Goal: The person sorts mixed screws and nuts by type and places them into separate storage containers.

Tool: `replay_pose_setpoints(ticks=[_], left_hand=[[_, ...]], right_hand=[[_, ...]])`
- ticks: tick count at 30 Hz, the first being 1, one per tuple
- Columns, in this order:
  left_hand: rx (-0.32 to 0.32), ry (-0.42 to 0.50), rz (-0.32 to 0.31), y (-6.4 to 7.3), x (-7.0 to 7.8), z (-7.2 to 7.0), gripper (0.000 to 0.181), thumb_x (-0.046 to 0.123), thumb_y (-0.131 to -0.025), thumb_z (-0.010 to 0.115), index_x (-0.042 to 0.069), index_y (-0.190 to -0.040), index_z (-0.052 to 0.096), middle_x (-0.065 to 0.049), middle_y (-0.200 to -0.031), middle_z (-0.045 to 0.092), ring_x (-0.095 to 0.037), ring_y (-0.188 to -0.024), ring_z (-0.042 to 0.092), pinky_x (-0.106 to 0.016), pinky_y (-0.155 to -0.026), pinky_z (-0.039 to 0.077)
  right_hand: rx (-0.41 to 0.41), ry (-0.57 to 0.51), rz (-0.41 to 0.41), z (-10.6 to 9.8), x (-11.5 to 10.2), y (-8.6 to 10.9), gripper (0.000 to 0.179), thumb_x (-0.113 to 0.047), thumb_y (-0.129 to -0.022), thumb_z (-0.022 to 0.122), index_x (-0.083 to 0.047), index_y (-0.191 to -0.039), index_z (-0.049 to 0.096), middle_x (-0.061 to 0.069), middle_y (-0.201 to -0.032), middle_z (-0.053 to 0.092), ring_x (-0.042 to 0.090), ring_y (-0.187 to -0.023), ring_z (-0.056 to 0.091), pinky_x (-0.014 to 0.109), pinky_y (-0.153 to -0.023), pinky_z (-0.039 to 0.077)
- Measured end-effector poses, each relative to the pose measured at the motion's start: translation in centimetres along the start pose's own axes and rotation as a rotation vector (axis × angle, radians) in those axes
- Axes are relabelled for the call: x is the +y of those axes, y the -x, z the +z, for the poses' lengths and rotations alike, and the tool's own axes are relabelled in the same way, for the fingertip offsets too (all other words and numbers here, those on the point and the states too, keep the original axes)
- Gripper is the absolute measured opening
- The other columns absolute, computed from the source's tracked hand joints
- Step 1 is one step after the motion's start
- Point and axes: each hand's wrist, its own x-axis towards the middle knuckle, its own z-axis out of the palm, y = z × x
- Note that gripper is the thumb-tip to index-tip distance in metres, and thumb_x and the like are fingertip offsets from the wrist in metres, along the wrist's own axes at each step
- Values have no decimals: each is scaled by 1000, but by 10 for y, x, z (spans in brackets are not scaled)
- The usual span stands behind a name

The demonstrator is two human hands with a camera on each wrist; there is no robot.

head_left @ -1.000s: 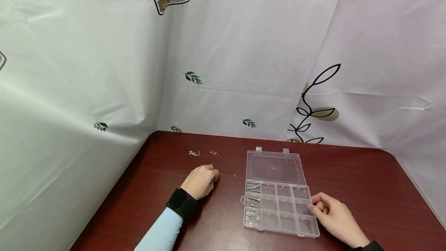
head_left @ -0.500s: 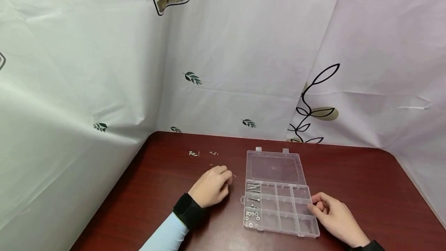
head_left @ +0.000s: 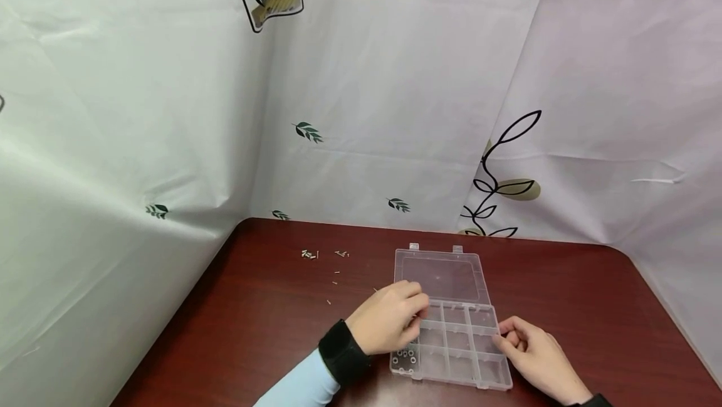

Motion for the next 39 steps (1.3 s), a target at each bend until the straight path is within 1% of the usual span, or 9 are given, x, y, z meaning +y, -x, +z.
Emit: replay_pose_setpoints(ticks=[5, 8, 10, 13, 17, 25, 30, 33, 39], left_hand=[[-7, -3, 48, -11, 10, 6, 17, 7, -83, 69, 21, -85, 59, 10, -80, 47, -4, -74, 42, -14, -69, 34], [-46, -21, 55, -12, 14, 8, 15, 20, -87, 74, 21, -99, 65, 10, -91, 54, -4, -81, 49, -13, -75, 41], [-102, -17, 38, -11, 16, 8, 34, 33, -89, 76, 20, -118, 66, 7, -110, 60, -5, -95, 57, -16, -85, 47], [-178, -9, -12, -9, 13, 6, 66, 51, -88, 76, 20, -143, 55, 0, -140, 56, -12, -119, 59, -24, -101, 50], [-177, -50, -84, -7, 1, 2, 77, 56, -87, 76, 19, -149, 50, -4, -149, 52, -17, -129, 58, -32, -105, 50], [-219, -48, -274, 5, -40, -7, 68, 47, -91, 74, 15, -148, 53, -5, -145, 55, -21, -129, 58, -38, -108, 49], [-248, -41, -371, 17, -62, -1, 51, 32, -91, 77, 15, -137, 63, -3, -133, 61, -21, -119, 62, -37, -102, 52], [-250, -65, -377, 23, -72, 8, 36, 20, -89, 78, 15, -124, 71, -2, -119, 65, -20, -107, 65, -33, -93, 55], [-252, -127, -316, 29, -81, 22, 20, 8, -85, 77, 18, -103, 79, 1, -99, 67, -15, -90, 69, -27, -82, 57]], right_hand=[[-4, 4, 3, -1, -2, 0, 12, -28, -93, 75, -19, -95, 67, -14, -70, 52, -1, -54, 42, 20, -59, 34], [-5, 7, 5, -1, -3, 0, 12, -28, -93, 75, -19, -94, 67, -14, -70, 52, -1, -54, 42, 20, -59, 34], [-10, 0, 8, 0, -3, 1, 12, -27, -93, 75, -19, -94, 67, -14, -70, 52, -1, -54, 42, 20, -59, 35], [-9, -11, 5, 1, -2, 1, 11, -27, -93, 75, -19, -94, 67, -14, -70, 52, -1, -54, 42, 20, -58, 35], [-7, 2, -1, 1, -1, 1, 13, -28, -93, 75, -19, -94, 67, -14, -70, 52, -2, -55, 42, 20, -59, 35], [15, 10, -37, 2, 2, -2, 12, -27, -93, 76, -21, -94, 67, -16, -70, 51, -2, -55, 42, 20, -60, 34], [9, 0, -42, 1, 2, -3, 12, -26, -93, 76, -19, -94, 66, -15, -71, 52, -2, -55, 43, 20, -59, 35], [9, -1, -45, 1, 1, -3, 12, -26, -93, 76, -19, -94, 67, -15, -71, 52, -2, -55, 43, 20, -58, 35], [21, -8, -64, 0, 2, -3, 12, -24, -92, 77, -19, -93, 66, -15, -71, 52, -2, -56, 44, 20, -57, 34]])
